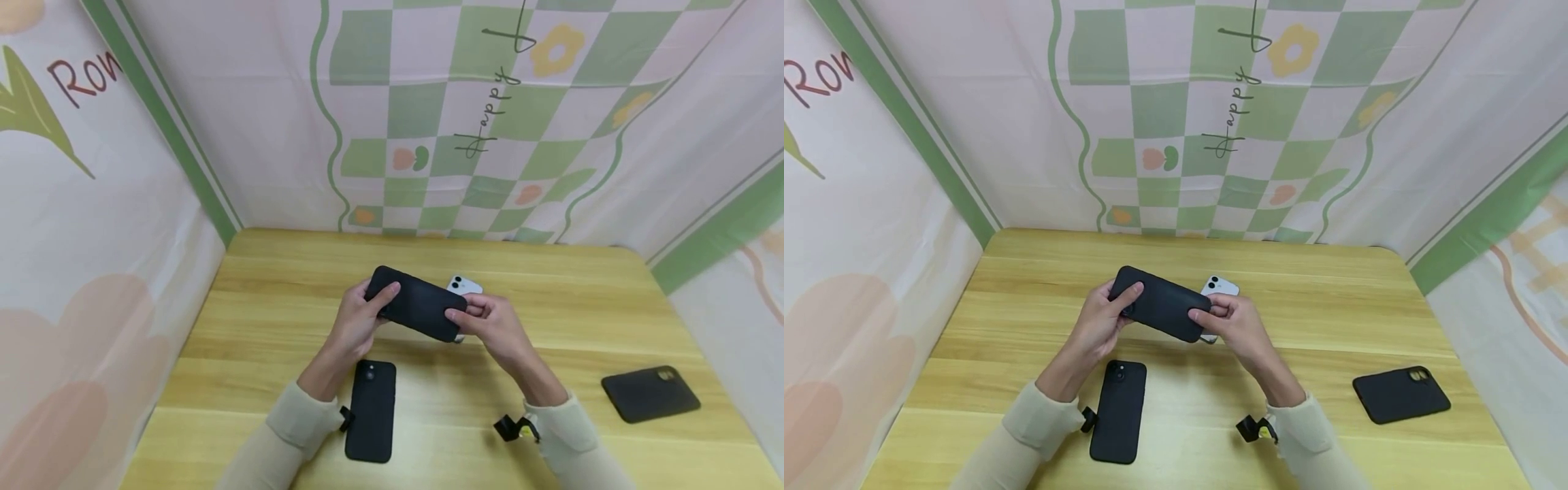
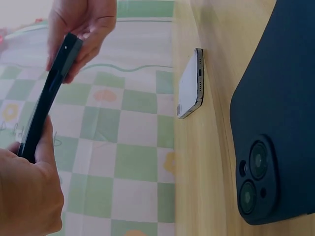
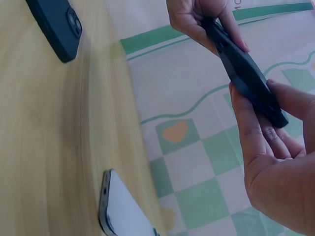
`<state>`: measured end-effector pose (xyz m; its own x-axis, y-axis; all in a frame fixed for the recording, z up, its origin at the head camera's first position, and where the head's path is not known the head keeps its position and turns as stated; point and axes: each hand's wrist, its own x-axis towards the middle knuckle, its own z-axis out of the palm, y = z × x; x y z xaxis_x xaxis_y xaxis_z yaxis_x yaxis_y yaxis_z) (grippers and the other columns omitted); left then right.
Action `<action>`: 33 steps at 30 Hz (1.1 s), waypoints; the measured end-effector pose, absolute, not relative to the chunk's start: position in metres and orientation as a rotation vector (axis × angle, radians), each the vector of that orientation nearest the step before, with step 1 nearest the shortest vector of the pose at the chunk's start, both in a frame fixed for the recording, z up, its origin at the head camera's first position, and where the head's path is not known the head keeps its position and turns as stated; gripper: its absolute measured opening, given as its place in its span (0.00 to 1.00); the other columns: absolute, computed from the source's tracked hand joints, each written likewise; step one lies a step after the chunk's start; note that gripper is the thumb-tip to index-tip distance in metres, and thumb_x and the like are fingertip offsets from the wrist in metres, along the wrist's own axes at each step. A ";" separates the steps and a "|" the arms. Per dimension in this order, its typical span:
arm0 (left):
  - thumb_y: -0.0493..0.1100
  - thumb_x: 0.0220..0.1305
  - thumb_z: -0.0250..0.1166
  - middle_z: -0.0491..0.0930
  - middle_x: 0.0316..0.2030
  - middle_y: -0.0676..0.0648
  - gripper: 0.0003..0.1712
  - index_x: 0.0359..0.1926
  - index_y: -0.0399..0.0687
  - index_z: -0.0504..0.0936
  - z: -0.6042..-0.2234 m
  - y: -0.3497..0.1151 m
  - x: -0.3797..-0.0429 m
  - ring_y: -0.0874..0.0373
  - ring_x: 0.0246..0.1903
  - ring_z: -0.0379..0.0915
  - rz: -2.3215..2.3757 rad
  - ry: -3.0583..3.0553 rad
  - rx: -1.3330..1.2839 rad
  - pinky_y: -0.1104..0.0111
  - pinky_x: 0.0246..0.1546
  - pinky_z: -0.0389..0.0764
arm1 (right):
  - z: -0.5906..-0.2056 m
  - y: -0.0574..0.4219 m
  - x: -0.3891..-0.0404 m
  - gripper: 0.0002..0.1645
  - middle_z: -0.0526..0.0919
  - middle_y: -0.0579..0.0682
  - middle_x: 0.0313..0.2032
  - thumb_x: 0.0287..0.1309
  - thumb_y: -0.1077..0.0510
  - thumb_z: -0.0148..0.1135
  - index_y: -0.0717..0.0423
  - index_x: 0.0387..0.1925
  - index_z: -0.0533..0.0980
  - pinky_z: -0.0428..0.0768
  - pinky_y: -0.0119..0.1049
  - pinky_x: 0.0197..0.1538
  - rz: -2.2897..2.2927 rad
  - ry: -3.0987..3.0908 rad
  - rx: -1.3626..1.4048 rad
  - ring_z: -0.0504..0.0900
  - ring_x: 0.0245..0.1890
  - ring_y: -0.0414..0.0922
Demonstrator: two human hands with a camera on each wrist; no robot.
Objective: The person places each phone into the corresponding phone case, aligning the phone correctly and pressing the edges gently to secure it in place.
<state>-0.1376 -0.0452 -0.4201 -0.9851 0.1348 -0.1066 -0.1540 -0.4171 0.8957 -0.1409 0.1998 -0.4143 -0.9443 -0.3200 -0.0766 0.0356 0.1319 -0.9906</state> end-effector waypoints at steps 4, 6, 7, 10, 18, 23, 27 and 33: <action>0.47 0.65 0.67 0.79 0.42 0.43 0.21 0.51 0.36 0.78 -0.420 -0.045 -0.138 0.53 0.41 0.81 2.540 1.610 -0.065 0.64 0.41 0.84 | -0.416 0.193 -0.140 0.23 0.88 0.54 0.40 0.56 0.57 0.71 0.67 0.48 0.78 0.85 0.37 0.41 -1.889 2.139 -0.260 0.87 0.41 0.48; 0.47 0.65 0.67 0.78 0.43 0.43 0.21 0.51 0.36 0.78 -0.420 -0.045 -0.138 0.53 0.42 0.81 2.557 1.606 -0.080 0.64 0.42 0.84 | -0.416 0.191 -0.139 0.24 0.88 0.55 0.42 0.55 0.57 0.72 0.67 0.50 0.77 0.85 0.36 0.42 -1.887 2.140 -0.262 0.87 0.42 0.48; 0.47 0.65 0.67 0.78 0.43 0.42 0.21 0.51 0.36 0.78 -0.419 -0.044 -0.138 0.53 0.42 0.81 2.568 1.599 -0.090 0.63 0.43 0.84 | -0.417 0.190 -0.139 0.25 0.87 0.55 0.42 0.55 0.57 0.72 0.67 0.51 0.77 0.85 0.36 0.43 -1.886 2.140 -0.262 0.87 0.42 0.48; 0.46 0.65 0.66 0.77 0.47 0.41 0.20 0.52 0.36 0.77 -0.418 -0.042 -0.138 0.52 0.45 0.81 2.615 1.566 -0.112 0.61 0.46 0.83 | -0.416 0.187 -0.138 0.27 0.87 0.57 0.44 0.53 0.59 0.73 0.66 0.54 0.76 0.84 0.42 0.48 -1.915 2.091 -0.257 0.87 0.43 0.51; 0.44 0.65 0.66 0.76 0.50 0.39 0.21 0.53 0.36 0.77 -0.418 -0.039 -0.136 0.50 0.49 0.79 2.706 1.515 -0.130 0.59 0.50 0.82 | -0.420 0.182 -0.137 0.27 0.85 0.64 0.45 0.59 0.63 0.67 0.74 0.56 0.71 0.82 0.48 0.49 -2.035 1.897 -0.288 0.87 0.42 0.55; 0.44 0.65 0.66 0.75 0.50 0.40 0.21 0.53 0.36 0.77 -0.418 -0.038 -0.136 0.50 0.50 0.78 2.728 1.487 -0.135 0.59 0.51 0.81 | -0.424 0.182 -0.138 0.24 0.86 0.63 0.41 0.61 0.59 0.66 0.74 0.52 0.73 0.81 0.50 0.49 -1.996 1.941 -0.281 0.86 0.42 0.56; 0.45 0.65 0.66 0.75 0.51 0.40 0.21 0.54 0.35 0.77 -0.418 -0.037 -0.135 0.50 0.50 0.78 2.737 1.472 -0.141 0.59 0.50 0.82 | -0.425 0.183 -0.138 0.23 0.87 0.63 0.39 0.62 0.57 0.65 0.73 0.51 0.74 0.80 0.53 0.49 -1.975 1.954 -0.290 0.87 0.42 0.56; 0.44 0.65 0.66 0.76 0.50 0.40 0.21 0.53 0.35 0.77 -0.418 -0.036 -0.134 0.51 0.49 0.78 2.741 1.459 -0.160 0.59 0.50 0.82 | -0.426 0.185 -0.138 0.22 0.87 0.63 0.39 0.64 0.56 0.64 0.72 0.49 0.76 0.79 0.56 0.49 -1.956 1.956 -0.327 0.85 0.42 0.62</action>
